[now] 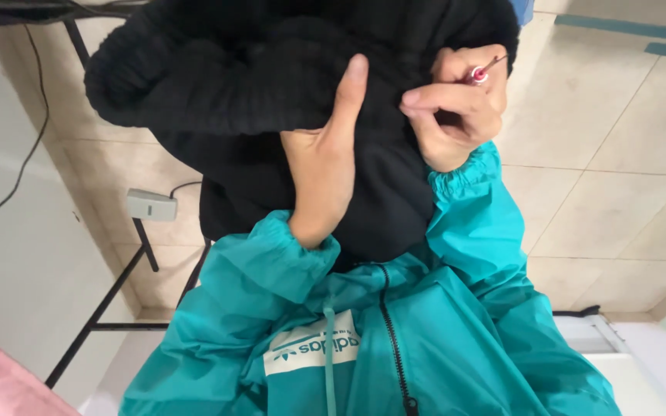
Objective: Unpicking seams on the waistband of black pants using a seam ripper.
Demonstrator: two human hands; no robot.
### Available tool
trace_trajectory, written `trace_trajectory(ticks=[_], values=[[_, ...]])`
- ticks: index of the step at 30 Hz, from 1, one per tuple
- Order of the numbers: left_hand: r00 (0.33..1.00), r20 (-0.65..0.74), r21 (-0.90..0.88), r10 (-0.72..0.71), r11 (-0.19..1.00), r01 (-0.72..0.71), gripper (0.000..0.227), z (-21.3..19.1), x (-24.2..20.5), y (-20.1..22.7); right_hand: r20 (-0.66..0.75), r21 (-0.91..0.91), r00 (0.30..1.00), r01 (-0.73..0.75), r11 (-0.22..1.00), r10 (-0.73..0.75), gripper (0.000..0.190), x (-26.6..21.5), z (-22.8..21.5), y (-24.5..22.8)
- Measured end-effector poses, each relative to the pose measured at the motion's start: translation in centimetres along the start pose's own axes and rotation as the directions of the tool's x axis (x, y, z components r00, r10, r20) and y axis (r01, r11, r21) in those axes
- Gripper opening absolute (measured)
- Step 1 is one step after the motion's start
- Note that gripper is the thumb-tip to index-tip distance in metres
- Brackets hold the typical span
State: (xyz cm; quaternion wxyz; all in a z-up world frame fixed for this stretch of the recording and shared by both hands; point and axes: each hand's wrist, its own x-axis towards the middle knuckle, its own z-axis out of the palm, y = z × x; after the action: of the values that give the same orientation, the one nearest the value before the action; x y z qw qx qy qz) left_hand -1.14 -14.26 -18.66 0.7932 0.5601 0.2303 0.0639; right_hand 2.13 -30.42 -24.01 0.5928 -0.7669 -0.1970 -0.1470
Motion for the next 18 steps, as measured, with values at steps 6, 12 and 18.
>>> trace_trajectory(ticks=[6, 12, 18], values=[[0.996, 0.009, 0.113, 0.091, 0.989, -0.092, 0.013, 0.4, -0.5, -0.1, 0.035, -0.207, 0.999, 0.013, 0.978, -0.006, 0.037, 0.0, -0.1, -1.2], [0.996, 0.006, 0.112, 0.094, 0.989, -0.094, 0.01, 0.7, -1.2, 0.1, 0.018, -0.364, 0.995, -0.084, 0.928, 0.097, 0.03, 0.8, 0.1, -3.3], [0.895, 0.294, 0.521, 0.335, 0.729, -0.443, 0.011, 0.4, -0.7, 0.6, 0.078, -0.43, 0.987, -0.093, 0.898, 0.139, 0.015, 0.5, 0.2, -4.0]])
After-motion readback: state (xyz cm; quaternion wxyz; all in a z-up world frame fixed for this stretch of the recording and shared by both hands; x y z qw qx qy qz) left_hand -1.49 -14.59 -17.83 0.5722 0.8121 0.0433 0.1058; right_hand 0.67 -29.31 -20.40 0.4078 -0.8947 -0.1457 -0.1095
